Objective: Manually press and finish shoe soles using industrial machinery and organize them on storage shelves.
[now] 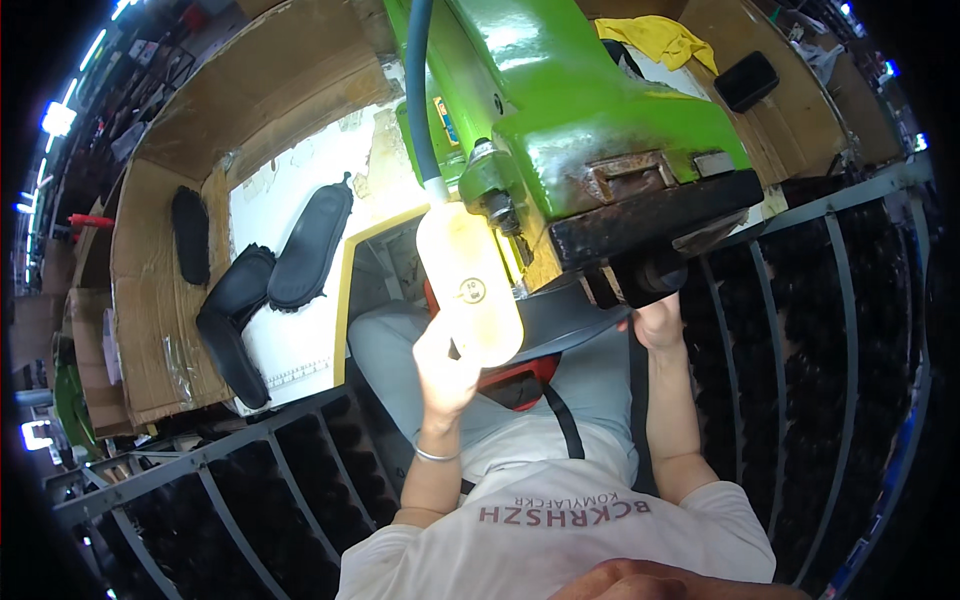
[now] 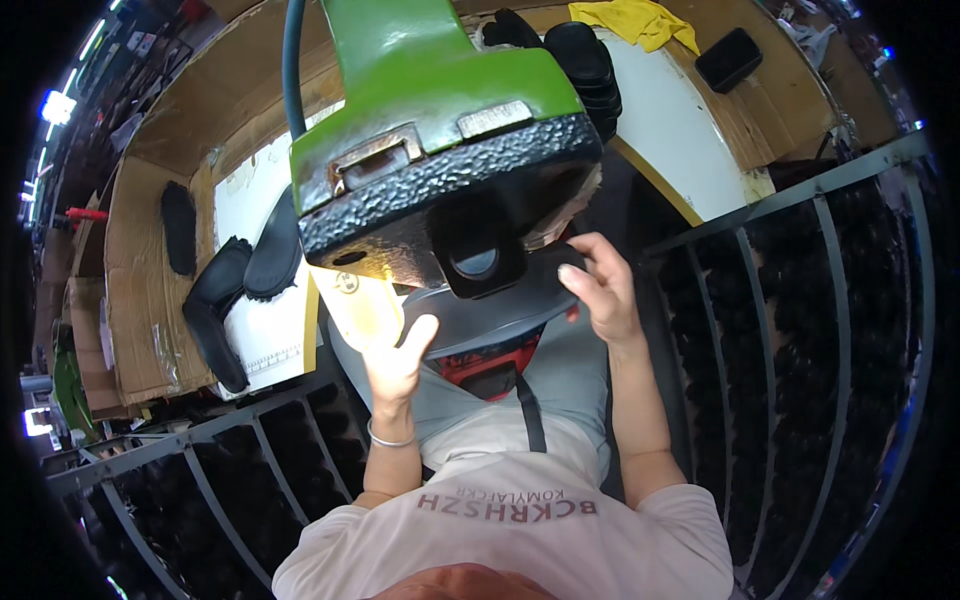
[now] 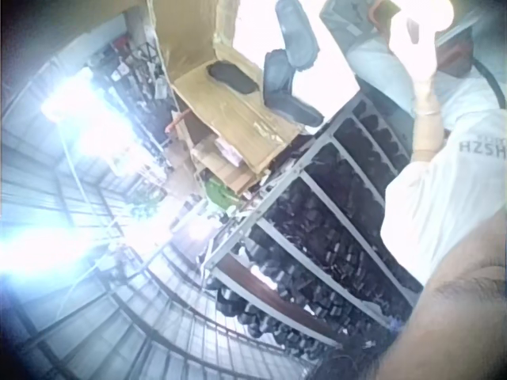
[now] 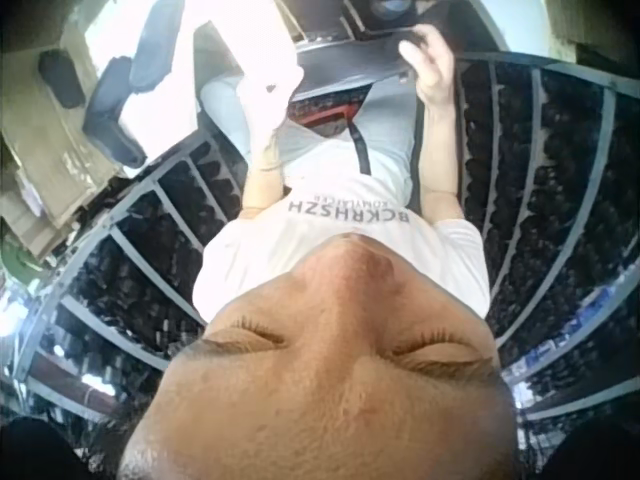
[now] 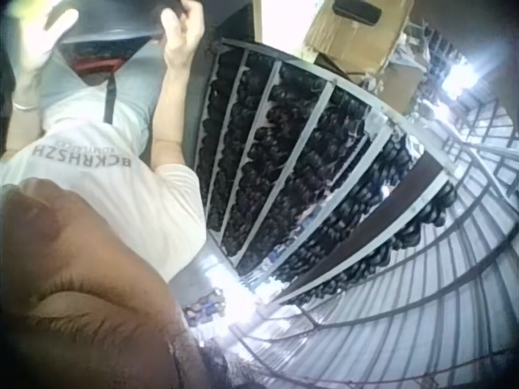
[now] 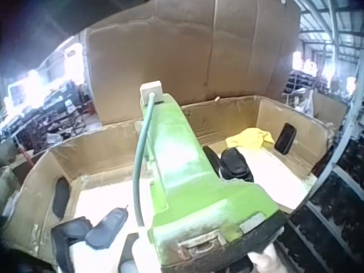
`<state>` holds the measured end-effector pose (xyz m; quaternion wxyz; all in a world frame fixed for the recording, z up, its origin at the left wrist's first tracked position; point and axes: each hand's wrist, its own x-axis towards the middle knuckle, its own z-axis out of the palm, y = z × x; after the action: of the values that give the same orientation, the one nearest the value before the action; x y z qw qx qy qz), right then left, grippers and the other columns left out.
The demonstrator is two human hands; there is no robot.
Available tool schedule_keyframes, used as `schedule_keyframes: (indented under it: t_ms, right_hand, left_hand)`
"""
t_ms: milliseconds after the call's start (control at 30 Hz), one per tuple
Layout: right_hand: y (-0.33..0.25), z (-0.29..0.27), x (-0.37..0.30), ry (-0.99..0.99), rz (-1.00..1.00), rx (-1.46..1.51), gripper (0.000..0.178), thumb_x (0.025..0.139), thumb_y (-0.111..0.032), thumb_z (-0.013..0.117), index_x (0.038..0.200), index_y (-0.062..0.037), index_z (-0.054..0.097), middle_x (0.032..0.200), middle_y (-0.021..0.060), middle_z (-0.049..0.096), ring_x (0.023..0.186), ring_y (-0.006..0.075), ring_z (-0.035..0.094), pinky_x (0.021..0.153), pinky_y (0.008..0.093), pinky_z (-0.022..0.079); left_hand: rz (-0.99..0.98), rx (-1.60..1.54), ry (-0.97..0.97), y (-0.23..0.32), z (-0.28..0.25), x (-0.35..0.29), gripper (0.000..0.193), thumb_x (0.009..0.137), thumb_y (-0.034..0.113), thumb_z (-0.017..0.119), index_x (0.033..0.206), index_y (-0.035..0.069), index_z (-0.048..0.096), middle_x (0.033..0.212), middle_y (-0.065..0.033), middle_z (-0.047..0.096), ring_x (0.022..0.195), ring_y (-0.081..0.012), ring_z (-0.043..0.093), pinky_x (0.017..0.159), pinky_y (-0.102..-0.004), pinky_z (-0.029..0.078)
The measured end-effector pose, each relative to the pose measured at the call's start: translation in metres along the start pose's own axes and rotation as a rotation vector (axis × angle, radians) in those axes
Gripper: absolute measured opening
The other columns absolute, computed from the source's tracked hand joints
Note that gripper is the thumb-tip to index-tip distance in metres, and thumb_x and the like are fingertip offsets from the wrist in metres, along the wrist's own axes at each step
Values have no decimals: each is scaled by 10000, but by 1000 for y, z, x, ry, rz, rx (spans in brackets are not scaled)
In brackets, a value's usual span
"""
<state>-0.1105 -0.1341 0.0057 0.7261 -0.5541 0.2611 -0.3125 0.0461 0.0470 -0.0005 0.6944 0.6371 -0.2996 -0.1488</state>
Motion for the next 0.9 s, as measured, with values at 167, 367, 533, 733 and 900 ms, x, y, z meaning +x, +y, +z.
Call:
schedule_keyframes:
  t_ms: [167,367,533,733,900]
  right_hand:
    - [9,25,4,-222,-184,-148,286,844,-56,560,1098,40,473,851,49,604,642,24,522,510,146,405]
    - [32,42,8,-181,-122,-115,276,737,33,691,974,65,553,852,53,644,640,24,554,530,161,420]
    - [10,62,14,-87,-325,-364,238,671,-38,799,824,14,625,690,4,643,555,0,523,473,168,411]
    - [-60,-9,-5,392,-112,-405,200,792,-65,699,943,10,592,736,47,616,501,26,497,391,169,388]
    - [-55,-91,34,791,-490,-22,405,869,-64,585,1236,-30,418,877,124,586,493,137,571,406,256,499]
  left_hand:
    - [-287,-190,7,-19,-42,-16,128,789,-4,650,889,-52,588,844,-68,628,750,-97,559,682,-233,451]
    - [-408,-170,-101,-43,-45,-51,196,760,-4,711,923,-45,611,811,-5,611,685,-48,512,615,-204,418]
    - [-439,-70,-319,-53,14,-81,186,762,22,732,931,-24,670,850,-26,677,748,-78,607,676,-228,494]
    - [140,611,88,-72,-76,6,319,792,134,676,1052,-38,610,1103,-160,608,1037,-302,564,941,-399,415]
    - [-14,1394,373,-85,-173,78,686,752,335,720,1343,127,442,1401,-200,340,1238,-393,371,1027,-487,298]
